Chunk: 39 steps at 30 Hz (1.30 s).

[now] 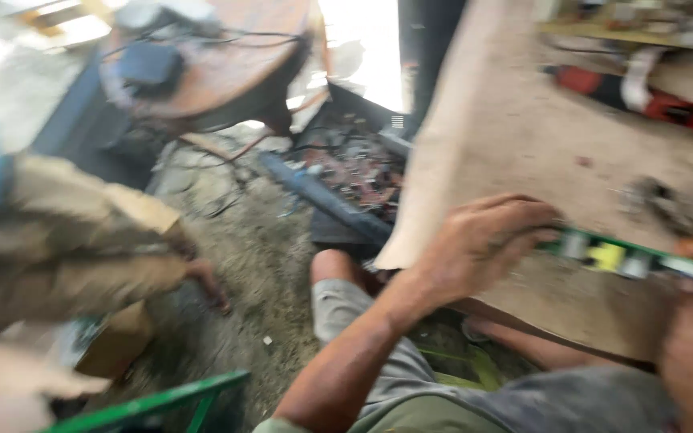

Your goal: Repairing a circuit board by stripping wires with pliers and manipulating electronic components.

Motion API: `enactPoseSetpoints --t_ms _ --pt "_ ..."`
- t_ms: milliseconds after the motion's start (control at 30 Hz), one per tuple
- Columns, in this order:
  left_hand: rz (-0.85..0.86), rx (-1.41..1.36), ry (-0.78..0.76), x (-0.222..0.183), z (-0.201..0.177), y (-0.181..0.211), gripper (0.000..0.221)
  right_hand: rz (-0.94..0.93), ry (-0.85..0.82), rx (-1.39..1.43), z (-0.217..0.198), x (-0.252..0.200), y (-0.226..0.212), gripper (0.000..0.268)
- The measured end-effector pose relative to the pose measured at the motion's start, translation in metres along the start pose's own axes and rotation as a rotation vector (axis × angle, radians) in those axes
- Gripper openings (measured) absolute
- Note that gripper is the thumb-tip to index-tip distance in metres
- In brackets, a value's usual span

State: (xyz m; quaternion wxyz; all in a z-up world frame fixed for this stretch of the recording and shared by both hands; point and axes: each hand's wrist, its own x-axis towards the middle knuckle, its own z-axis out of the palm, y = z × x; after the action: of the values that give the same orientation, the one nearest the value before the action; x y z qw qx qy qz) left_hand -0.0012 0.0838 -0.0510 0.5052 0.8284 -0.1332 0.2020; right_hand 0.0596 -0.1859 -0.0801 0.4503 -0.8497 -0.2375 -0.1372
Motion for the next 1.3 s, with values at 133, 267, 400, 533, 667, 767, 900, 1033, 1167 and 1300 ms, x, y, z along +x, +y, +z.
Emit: enactPoseSetpoints --t_ms 133,267,400,533,667,767,900,1033,1167,1300 --pt "0.036 -0.045 0.045 0.011 -0.003 0.017 0.016 0.032 0.127 -0.213 -0.04 -0.012 -0.042 0.033" --pt "0.097 0.134 0.161 0.014 -0.003 0.018 0.016 -0.129 0.166 -0.455 -0.091 -0.006 -0.027 0.026" --pt "0.126 0.183 0.173 0.012 0.002 0.004 0.015 -0.143 0.131 -0.609 -0.117 0.002 -0.014 0.026" --pt "0.119 0.2 0.215 0.012 0.005 0.004 0.014 -0.174 -0.101 -0.874 -0.109 0.013 -0.02 0.049" --pt "0.052 0.106 0.251 0.022 -0.003 0.024 0.008 -0.159 -0.366 -1.453 -0.086 0.02 -0.016 0.074" --pt "0.023 0.102 0.23 0.02 -0.003 0.014 0.013 -0.255 -0.225 -1.359 -0.08 0.012 -0.002 0.06" --pt "0.022 0.032 0.224 0.019 -0.004 0.007 0.014 -0.202 -0.244 -1.306 -0.079 0.004 0.022 0.069" --pt "-0.019 -0.015 0.205 0.018 -0.004 0.006 0.017 0.072 -0.243 -0.526 -0.091 0.004 0.04 0.064" --pt "-0.039 -0.051 0.201 0.015 -0.003 0.005 0.017 0.712 -0.232 0.135 -0.114 -0.019 0.145 0.052" --pt "-0.002 -0.024 0.214 0.014 -0.004 0.007 0.015 0.981 -0.316 0.436 -0.121 -0.028 0.117 0.082"
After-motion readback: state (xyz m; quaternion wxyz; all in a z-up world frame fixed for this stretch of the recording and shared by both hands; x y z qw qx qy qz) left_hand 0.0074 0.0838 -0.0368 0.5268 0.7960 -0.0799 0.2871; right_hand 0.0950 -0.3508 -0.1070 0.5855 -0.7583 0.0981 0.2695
